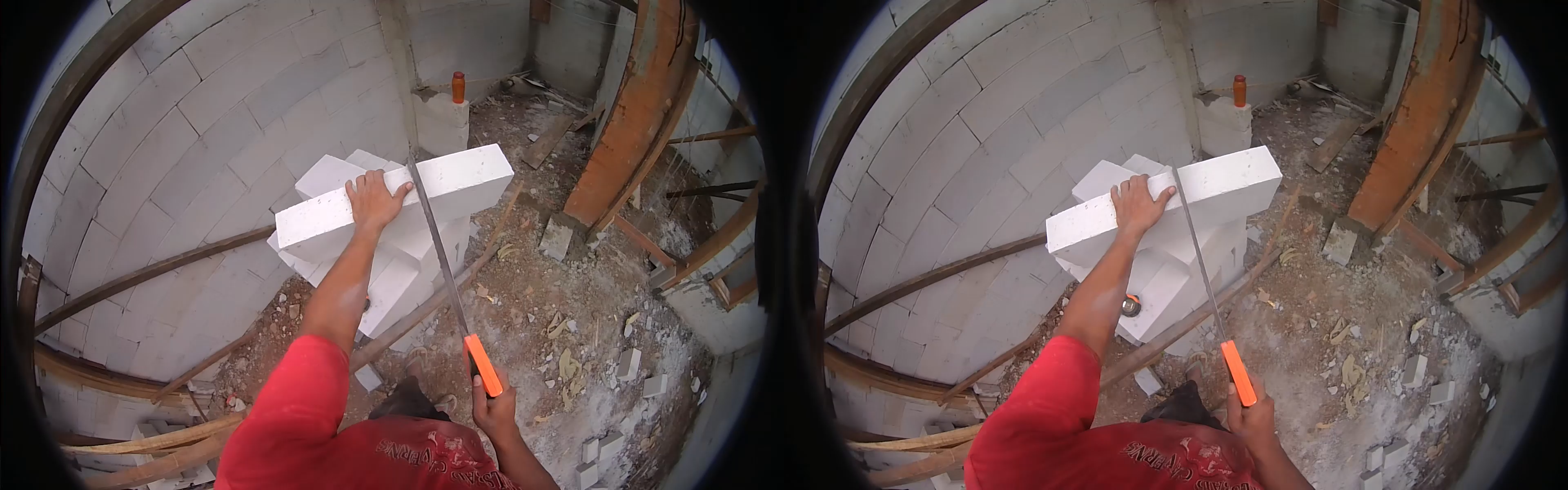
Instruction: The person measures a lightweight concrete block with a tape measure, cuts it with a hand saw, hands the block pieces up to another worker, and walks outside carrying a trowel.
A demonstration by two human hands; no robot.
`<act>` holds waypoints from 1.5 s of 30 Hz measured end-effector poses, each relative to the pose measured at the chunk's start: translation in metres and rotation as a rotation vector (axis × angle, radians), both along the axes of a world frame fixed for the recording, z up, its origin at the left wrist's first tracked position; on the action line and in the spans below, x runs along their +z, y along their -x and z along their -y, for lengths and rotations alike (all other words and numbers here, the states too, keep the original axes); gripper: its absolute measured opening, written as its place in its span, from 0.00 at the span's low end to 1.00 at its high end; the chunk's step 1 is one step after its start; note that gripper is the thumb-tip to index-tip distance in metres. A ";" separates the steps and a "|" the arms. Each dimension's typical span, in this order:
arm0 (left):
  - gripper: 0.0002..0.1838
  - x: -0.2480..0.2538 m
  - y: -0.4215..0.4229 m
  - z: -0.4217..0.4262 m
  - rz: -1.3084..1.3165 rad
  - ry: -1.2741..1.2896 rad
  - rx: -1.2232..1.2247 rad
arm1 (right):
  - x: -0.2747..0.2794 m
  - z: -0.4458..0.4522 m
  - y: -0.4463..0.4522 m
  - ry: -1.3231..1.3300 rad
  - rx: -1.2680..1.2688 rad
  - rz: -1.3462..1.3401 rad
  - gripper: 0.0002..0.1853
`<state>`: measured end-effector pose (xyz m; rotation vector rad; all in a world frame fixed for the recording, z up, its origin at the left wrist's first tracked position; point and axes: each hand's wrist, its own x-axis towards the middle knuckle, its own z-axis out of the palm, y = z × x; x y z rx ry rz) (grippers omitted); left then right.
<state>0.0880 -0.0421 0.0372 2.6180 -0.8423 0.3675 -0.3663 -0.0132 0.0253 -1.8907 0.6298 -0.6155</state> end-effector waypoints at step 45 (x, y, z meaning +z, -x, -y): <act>0.58 0.022 -0.006 0.013 -0.088 -0.145 -0.167 | -0.038 -0.004 -0.010 0.212 0.002 0.045 0.19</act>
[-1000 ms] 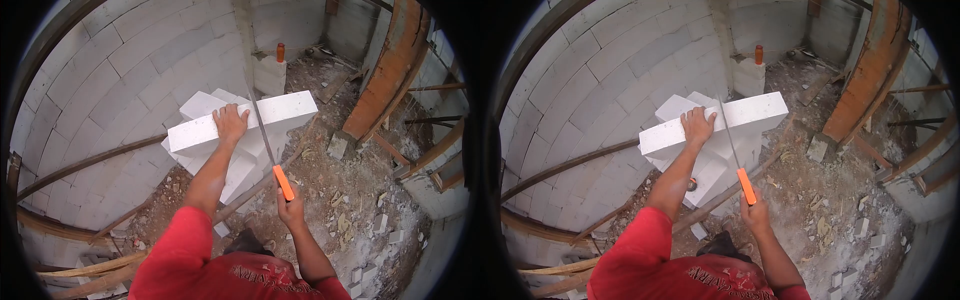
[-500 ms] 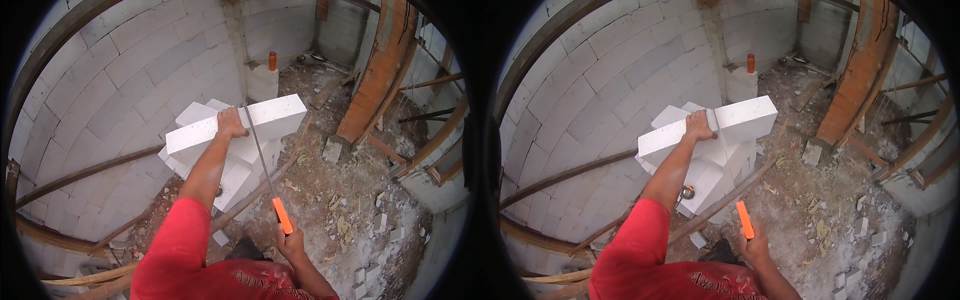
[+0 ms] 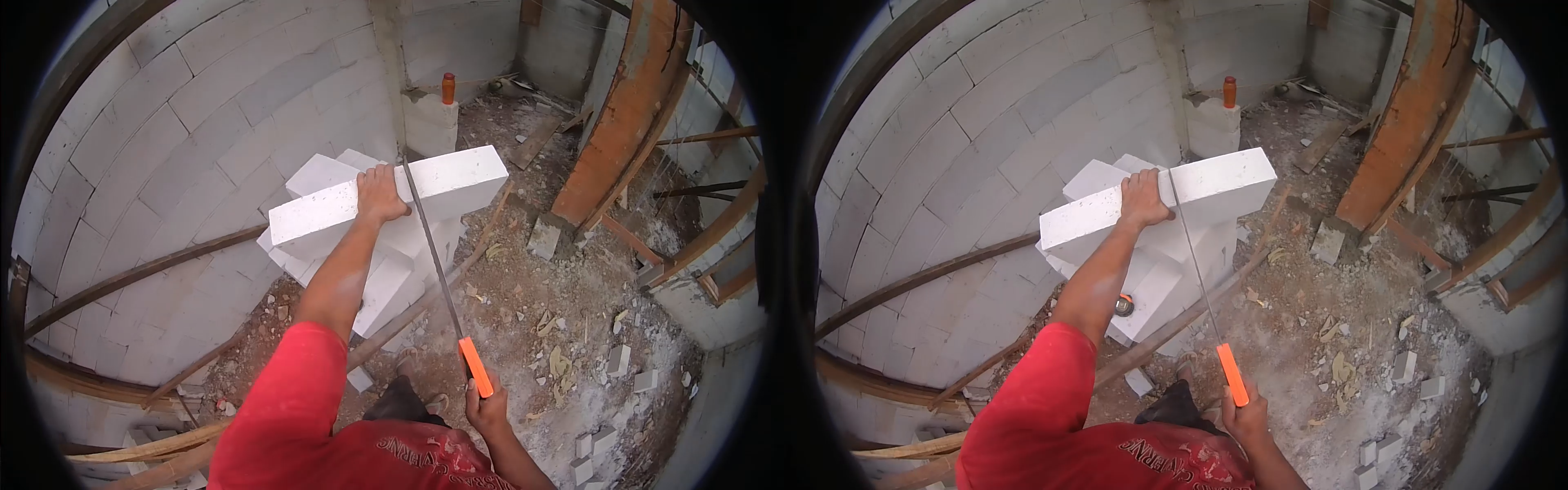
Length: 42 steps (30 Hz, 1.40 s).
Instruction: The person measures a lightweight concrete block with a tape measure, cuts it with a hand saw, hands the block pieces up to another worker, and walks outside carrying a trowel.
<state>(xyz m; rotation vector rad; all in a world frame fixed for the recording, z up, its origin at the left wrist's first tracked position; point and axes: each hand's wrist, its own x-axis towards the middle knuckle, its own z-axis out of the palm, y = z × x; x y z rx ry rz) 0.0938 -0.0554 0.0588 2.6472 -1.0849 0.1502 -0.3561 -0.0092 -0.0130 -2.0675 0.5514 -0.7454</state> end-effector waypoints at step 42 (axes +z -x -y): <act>0.60 -0.011 -0.001 -0.004 0.003 0.015 -0.006 | 0.037 0.064 -0.158 -0.051 -0.042 -0.011 0.17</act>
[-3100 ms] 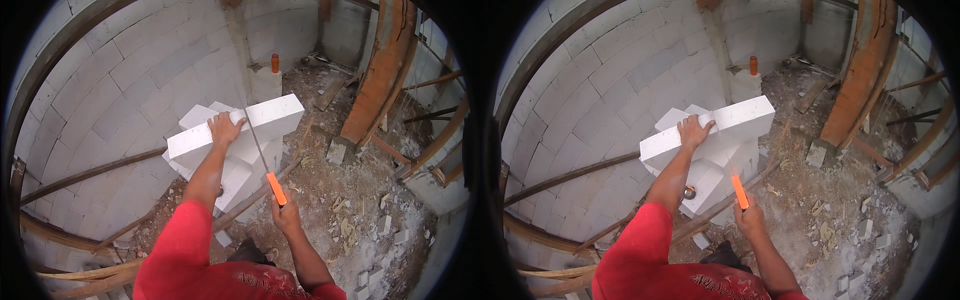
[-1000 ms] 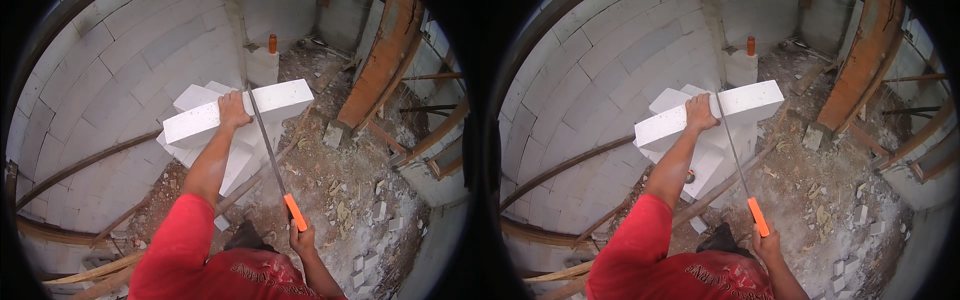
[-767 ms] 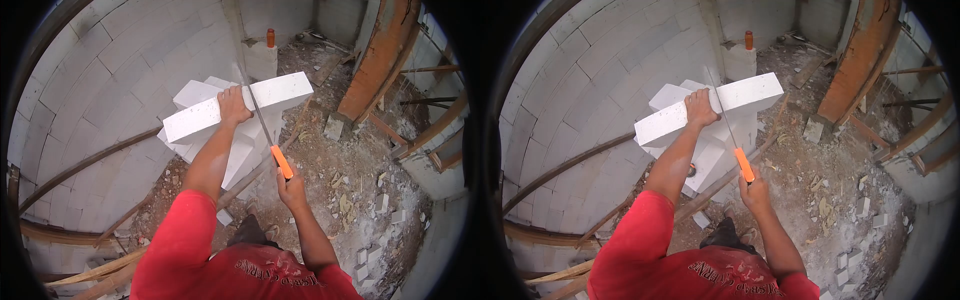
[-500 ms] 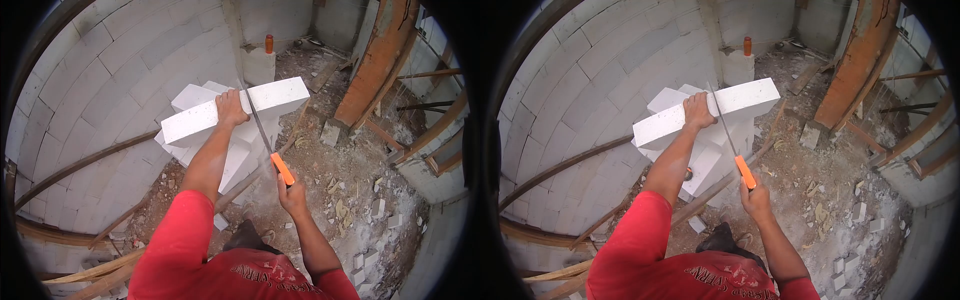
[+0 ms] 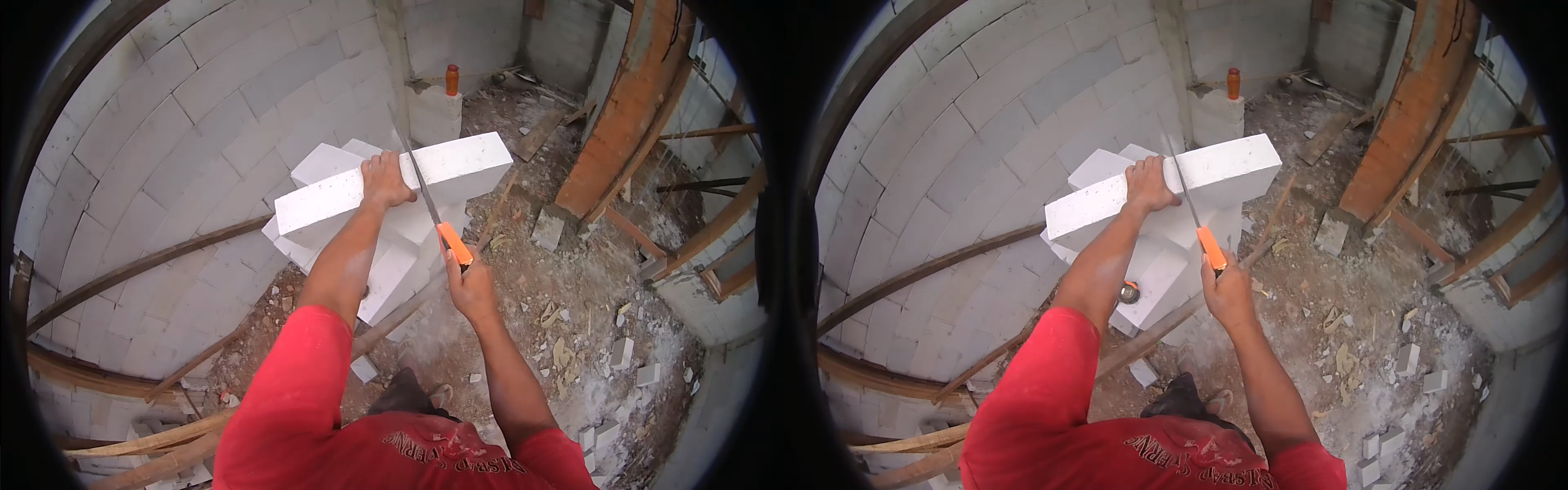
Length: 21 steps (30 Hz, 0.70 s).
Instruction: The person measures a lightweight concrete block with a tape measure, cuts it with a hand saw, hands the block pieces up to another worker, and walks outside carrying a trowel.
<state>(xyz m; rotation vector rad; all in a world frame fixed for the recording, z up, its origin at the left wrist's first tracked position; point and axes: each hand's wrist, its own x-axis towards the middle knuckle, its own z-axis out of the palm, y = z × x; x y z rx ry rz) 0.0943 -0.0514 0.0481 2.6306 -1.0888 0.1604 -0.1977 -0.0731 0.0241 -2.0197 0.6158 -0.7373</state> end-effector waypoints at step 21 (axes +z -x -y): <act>0.62 0.005 -0.006 0.008 -0.064 -0.048 0.000 | -0.032 -0.042 0.115 -0.024 0.018 0.000 0.17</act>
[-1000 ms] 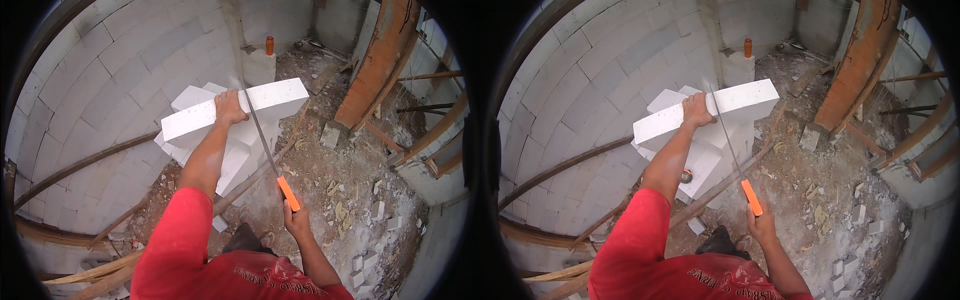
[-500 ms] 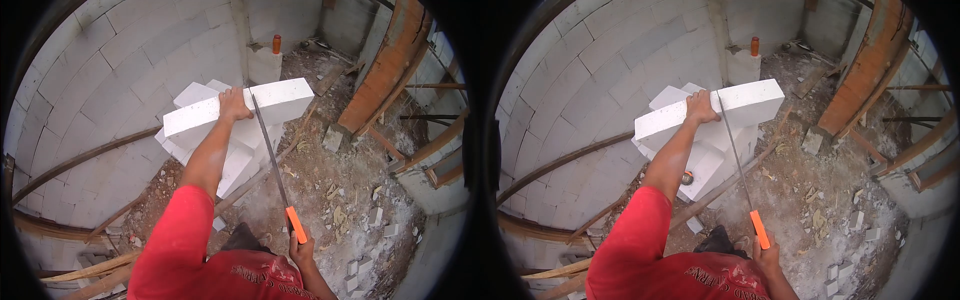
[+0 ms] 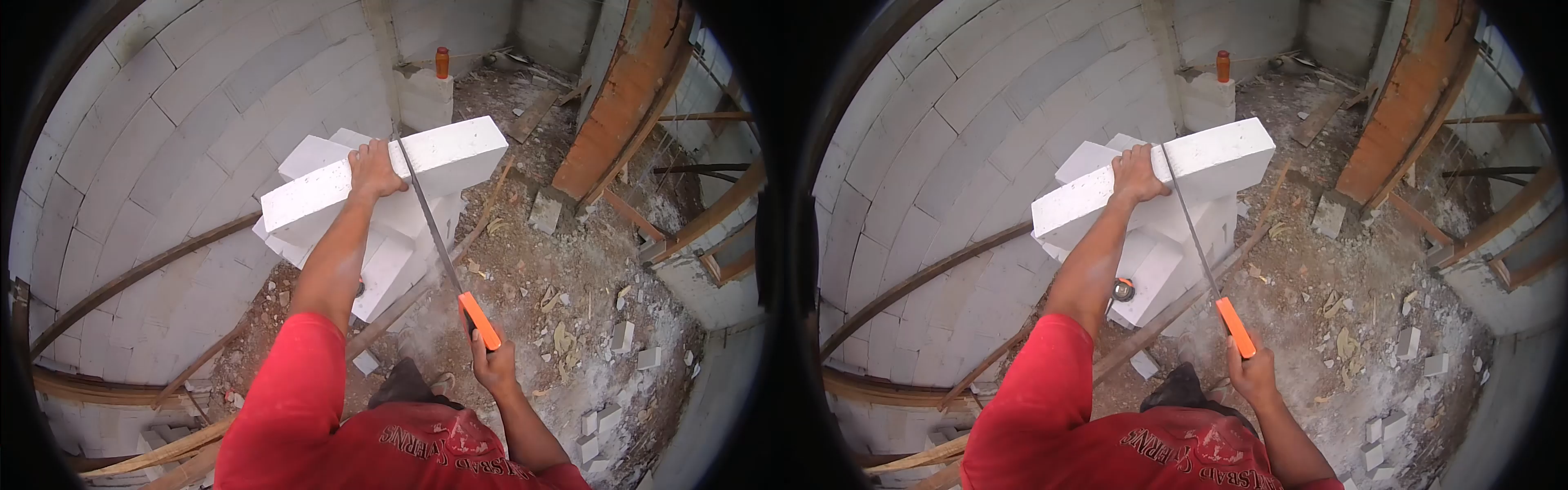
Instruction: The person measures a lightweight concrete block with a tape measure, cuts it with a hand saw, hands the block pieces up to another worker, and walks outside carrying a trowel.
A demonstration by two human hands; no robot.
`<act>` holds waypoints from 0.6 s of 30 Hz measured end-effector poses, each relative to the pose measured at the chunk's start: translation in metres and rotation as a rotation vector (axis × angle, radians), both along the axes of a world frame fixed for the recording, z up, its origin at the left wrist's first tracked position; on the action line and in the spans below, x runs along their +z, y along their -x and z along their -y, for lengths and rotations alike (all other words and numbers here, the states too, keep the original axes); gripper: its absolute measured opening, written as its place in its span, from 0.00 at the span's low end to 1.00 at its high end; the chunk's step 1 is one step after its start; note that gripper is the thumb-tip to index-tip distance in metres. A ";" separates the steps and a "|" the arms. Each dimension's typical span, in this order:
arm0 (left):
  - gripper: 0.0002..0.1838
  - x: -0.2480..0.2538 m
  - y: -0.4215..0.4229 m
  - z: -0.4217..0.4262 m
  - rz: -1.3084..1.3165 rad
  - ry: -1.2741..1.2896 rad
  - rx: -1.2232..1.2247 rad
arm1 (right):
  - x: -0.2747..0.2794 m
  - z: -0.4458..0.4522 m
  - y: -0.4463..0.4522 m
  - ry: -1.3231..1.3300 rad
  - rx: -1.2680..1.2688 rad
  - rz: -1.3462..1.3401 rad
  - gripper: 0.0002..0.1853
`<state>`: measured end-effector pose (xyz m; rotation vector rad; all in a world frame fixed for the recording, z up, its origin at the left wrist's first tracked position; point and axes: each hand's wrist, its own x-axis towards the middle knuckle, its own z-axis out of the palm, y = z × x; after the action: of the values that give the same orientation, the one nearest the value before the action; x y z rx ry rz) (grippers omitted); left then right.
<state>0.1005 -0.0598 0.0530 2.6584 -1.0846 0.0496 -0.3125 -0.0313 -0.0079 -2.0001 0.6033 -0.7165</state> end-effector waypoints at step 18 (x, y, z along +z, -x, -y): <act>0.58 0.002 0.001 0.001 -0.001 -0.022 0.017 | 0.001 0.055 -0.109 -0.083 0.008 -0.062 0.18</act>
<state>0.0999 -0.0610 0.0545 2.6875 -1.0680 0.0404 -0.2030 -0.0864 -0.0070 -1.9527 0.6514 -0.6167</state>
